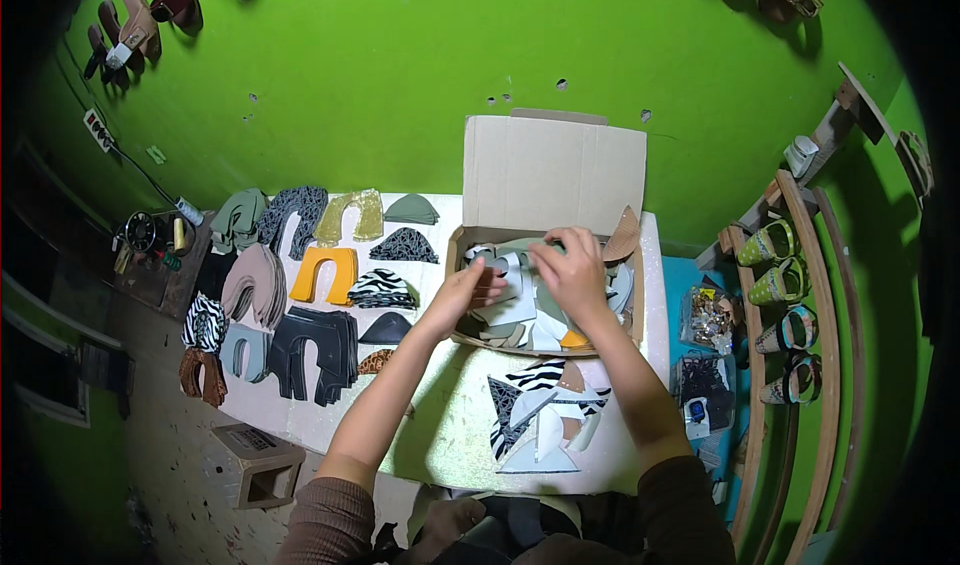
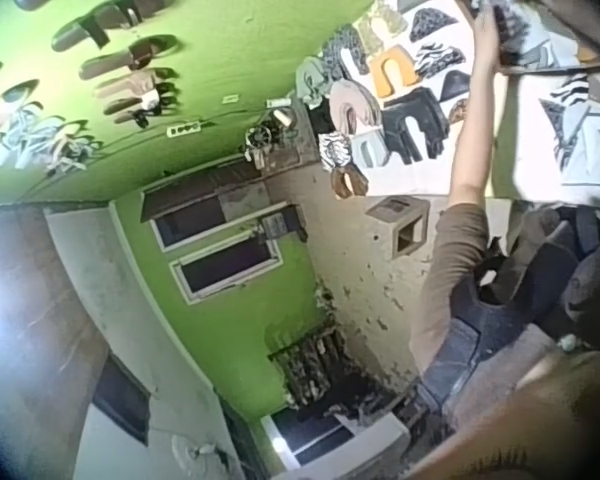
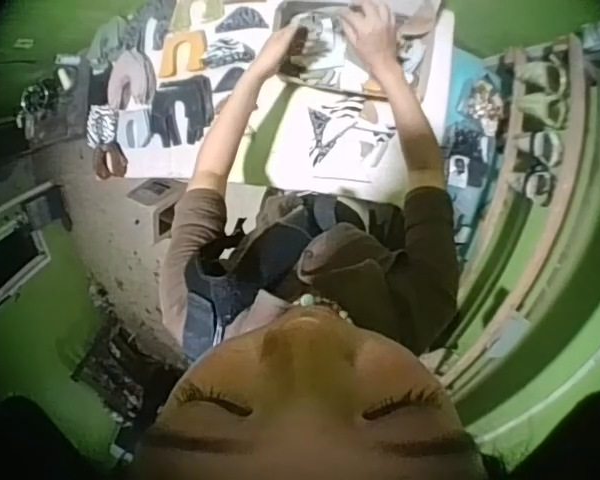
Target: Sorting and arranging patterned shoe upper material pieces from a box onto a table.
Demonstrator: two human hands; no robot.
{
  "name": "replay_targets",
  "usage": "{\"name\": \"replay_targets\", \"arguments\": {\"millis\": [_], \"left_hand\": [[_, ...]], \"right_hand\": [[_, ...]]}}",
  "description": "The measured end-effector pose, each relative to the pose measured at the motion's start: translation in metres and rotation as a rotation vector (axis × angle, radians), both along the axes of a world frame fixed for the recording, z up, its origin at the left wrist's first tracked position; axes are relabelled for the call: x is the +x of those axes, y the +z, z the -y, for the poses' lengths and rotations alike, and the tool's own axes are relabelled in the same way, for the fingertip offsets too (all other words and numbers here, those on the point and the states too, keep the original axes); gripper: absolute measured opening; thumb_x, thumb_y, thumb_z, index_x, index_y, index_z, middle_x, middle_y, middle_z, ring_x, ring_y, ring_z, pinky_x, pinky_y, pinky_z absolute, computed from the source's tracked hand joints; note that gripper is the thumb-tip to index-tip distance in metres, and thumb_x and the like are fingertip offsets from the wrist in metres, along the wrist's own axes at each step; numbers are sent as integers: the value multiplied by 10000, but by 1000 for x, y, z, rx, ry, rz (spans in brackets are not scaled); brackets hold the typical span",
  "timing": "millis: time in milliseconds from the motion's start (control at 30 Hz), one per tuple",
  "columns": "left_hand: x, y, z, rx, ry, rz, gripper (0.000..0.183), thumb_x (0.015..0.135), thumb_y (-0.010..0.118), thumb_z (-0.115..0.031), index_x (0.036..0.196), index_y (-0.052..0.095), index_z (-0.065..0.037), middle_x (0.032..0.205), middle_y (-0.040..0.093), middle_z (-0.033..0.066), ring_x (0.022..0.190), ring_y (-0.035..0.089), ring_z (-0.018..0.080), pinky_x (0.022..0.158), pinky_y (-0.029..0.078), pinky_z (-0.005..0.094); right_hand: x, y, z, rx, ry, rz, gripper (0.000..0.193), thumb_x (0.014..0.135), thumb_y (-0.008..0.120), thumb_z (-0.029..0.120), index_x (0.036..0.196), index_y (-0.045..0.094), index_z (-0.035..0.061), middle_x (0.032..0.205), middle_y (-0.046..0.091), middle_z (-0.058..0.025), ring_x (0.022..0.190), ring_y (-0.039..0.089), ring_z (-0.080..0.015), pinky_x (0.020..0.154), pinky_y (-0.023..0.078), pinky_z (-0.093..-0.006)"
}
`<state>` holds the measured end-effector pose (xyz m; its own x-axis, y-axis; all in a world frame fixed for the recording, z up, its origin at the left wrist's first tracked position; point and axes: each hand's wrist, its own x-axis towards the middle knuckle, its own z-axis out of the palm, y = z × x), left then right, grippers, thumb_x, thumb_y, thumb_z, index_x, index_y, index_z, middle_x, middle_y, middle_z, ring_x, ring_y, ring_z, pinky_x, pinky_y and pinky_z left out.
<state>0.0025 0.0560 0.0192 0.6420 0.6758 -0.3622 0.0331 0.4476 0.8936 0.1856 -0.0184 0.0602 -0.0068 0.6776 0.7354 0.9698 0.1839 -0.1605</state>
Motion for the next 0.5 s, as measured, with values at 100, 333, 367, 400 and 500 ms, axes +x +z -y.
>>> {"name": "replay_targets", "arguments": {"millis": [100,333,367,400,500], "left_hand": [[1,14,3,-275,110,187,484,944,394,-412,1109,516,26,1018,592,132,940,573,188,892,468,310],[-28,-14,-15,-99,322,125,234,925,469,-107,1112,508,28,989,586,105,881,594,158,837,504,272],[-33,-15,-18,-71,374,116,234,926,467,-109,1112,510,26,989,588,103,880,594,159,834,504,271],[-39,-15,-21,-77,403,136,229,926,460,-105,1111,506,23,1003,586,102,889,593,161,835,501,268],[-53,-12,-29,-139,453,226,243,944,386,-118,1116,480,25,1058,562,130,955,576,192,898,474,320]], "right_hand": [[-12,-10,-1,-83,135,26,114,704,653,146,817,655,131,886,561,-55,908,521,-235,773,409,-363],[-29,-42,-24,-235,240,-110,188,784,607,215,929,642,100,928,570,-64,927,531,-270,805,424,-392],[-29,-49,-32,-236,242,-109,188,784,607,215,929,642,100,928,570,-64,927,531,-270,805,424,-392],[-29,-60,-40,-323,163,-172,183,788,597,206,921,636,86,936,572,-74,924,534,-273,799,429,-394],[-35,-82,-62,-411,31,-198,188,781,597,209,866,618,43,898,586,-107,892,555,-285,761,451,-404]]}}
